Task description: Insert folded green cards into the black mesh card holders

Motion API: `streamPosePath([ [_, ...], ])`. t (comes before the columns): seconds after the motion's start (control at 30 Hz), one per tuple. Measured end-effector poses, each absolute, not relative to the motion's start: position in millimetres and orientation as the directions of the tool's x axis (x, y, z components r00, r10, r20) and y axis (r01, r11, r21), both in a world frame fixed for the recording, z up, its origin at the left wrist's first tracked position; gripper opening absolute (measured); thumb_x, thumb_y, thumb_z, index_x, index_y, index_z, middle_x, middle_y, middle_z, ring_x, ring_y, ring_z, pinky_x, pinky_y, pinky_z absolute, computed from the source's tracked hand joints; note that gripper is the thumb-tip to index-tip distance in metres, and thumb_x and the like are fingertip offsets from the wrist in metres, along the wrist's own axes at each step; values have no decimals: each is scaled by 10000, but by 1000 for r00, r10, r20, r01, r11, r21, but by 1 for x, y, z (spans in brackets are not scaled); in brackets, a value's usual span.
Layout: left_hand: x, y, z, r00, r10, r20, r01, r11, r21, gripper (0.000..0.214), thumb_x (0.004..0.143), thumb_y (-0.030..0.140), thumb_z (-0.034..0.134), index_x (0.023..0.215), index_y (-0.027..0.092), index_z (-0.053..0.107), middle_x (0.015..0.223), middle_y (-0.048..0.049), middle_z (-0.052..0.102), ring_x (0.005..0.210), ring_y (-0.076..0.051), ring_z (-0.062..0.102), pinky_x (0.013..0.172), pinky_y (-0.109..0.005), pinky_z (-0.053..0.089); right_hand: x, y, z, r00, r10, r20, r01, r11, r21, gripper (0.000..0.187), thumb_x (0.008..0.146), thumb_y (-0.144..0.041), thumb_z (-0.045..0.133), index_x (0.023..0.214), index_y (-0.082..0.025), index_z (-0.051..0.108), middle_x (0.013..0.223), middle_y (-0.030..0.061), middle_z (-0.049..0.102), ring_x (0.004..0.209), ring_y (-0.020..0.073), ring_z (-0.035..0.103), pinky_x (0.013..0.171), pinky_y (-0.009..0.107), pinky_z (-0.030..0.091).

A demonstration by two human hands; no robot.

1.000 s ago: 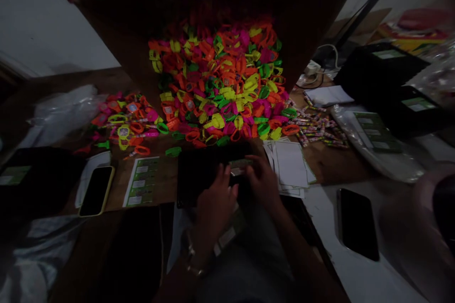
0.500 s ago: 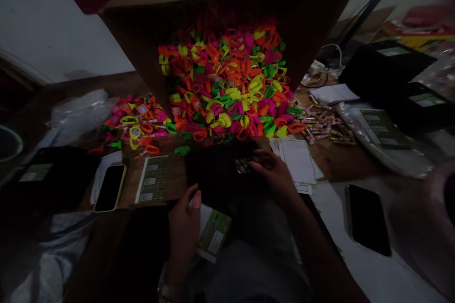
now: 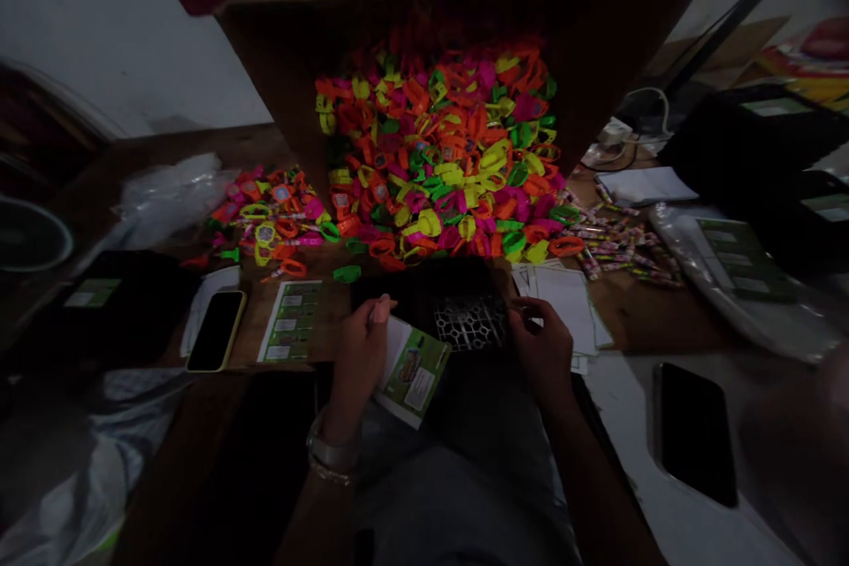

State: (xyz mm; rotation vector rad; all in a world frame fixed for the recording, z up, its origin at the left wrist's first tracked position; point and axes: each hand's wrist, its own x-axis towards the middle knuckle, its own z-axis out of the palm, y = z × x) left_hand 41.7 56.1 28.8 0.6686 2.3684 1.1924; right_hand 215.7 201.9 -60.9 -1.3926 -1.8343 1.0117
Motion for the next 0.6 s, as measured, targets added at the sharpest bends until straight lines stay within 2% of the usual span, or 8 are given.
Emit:
streamPosePath([
  [0.13,40,53,29,-823,545,-158,217,560,800,425,896,451,443,916,150,743,853,-67,748,840,-226,656,780,-315,492,216,199,-63,-285,955,81,545,231,-806,254,773,-334,492,916,-178,632,815,88,610,748,240,574,700,387,473],
  [0.27,36,58,32,-822,552,-137,233,547,804,418,891,439,446,895,139,737,863,-77,748,830,-218,656,750,-299,491,211,191,-47,-369,924,101,615,324,-719,231,767,-286,518,917,-170,652,904,142,649,929,312,572,858,489,430],
  [0.33,35,63,32,-815,566,-129,251,544,801,405,893,422,450,896,134,735,883,-81,748,843,-215,657,764,-294,492,203,182,-33,-453,891,29,483,272,-832,238,777,-342,581,945,-187,650,963,133,672,963,308,592,886,488,444],
  [0.4,36,67,30,-797,585,-151,254,551,795,411,903,427,442,895,136,732,873,-79,746,838,-216,659,772,-300,496,193,171,-19,-617,783,-73,218,82,-972,322,785,-397,635,1052,-216,625,1008,97,683,941,260,631,848,422,498],
  [0.43,37,69,28,-786,595,-167,249,553,795,424,913,437,427,903,140,728,876,-79,745,847,-219,662,783,-308,498,188,165,-13,-698,710,-94,108,-25,-994,361,787,-396,650,1105,-232,604,1022,81,682,932,235,644,823,384,518],
  [0.5,40,69,27,-790,595,-150,247,533,810,451,941,447,370,1022,150,701,978,-88,736,925,-223,663,839,-329,499,180,156,-5,-779,620,-95,9,-140,-990,397,767,-345,678,1141,-248,586,1043,61,675,936,207,652,805,340,535],
  [0.6,47,62,32,-800,589,116,422,414,807,501,942,404,375,1364,156,482,1357,-123,571,1233,-231,543,1046,-379,403,177,154,0,-736,672,-83,-4,-126,-992,359,741,-291,689,1086,-240,603,1050,58,668,938,195,653,807,322,546],
])
